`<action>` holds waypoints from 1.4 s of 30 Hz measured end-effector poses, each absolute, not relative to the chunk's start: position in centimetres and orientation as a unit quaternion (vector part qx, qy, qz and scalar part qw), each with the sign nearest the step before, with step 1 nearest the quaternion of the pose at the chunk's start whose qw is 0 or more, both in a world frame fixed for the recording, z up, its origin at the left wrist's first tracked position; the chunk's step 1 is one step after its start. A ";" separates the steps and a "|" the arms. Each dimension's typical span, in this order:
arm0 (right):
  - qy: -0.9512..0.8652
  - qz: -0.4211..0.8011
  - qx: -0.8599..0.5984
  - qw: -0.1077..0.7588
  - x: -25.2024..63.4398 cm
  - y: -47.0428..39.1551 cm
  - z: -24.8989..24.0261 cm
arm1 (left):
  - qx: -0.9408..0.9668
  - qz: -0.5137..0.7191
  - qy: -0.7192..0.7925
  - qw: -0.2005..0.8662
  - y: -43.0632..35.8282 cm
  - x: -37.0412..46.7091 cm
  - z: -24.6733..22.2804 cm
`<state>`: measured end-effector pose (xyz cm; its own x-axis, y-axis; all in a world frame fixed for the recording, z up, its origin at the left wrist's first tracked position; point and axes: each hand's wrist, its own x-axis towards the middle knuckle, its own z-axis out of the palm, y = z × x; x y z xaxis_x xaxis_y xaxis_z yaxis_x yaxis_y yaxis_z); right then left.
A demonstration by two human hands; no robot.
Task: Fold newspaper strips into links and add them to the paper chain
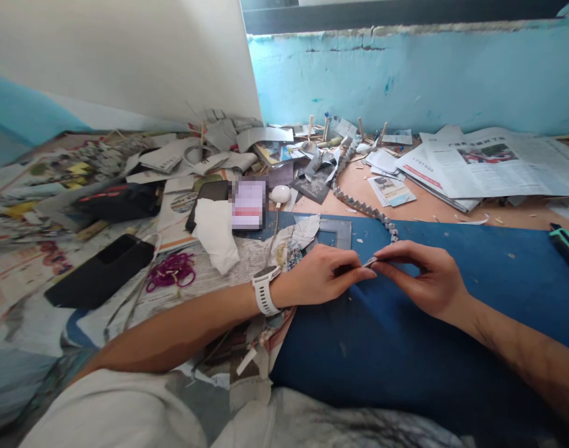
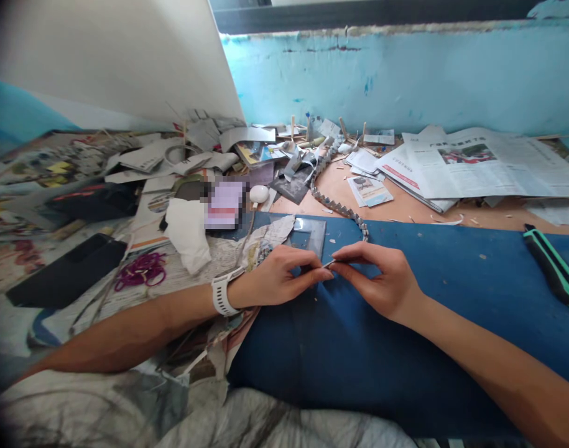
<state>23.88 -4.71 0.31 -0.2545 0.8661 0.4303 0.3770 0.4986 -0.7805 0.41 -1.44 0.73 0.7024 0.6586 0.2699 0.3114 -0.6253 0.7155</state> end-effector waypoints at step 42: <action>-0.728 0.207 -0.428 0.494 24.1 -4.7 -0.3 | 0.770 0.316 0.308 0.461 -1.4 0.8 1.0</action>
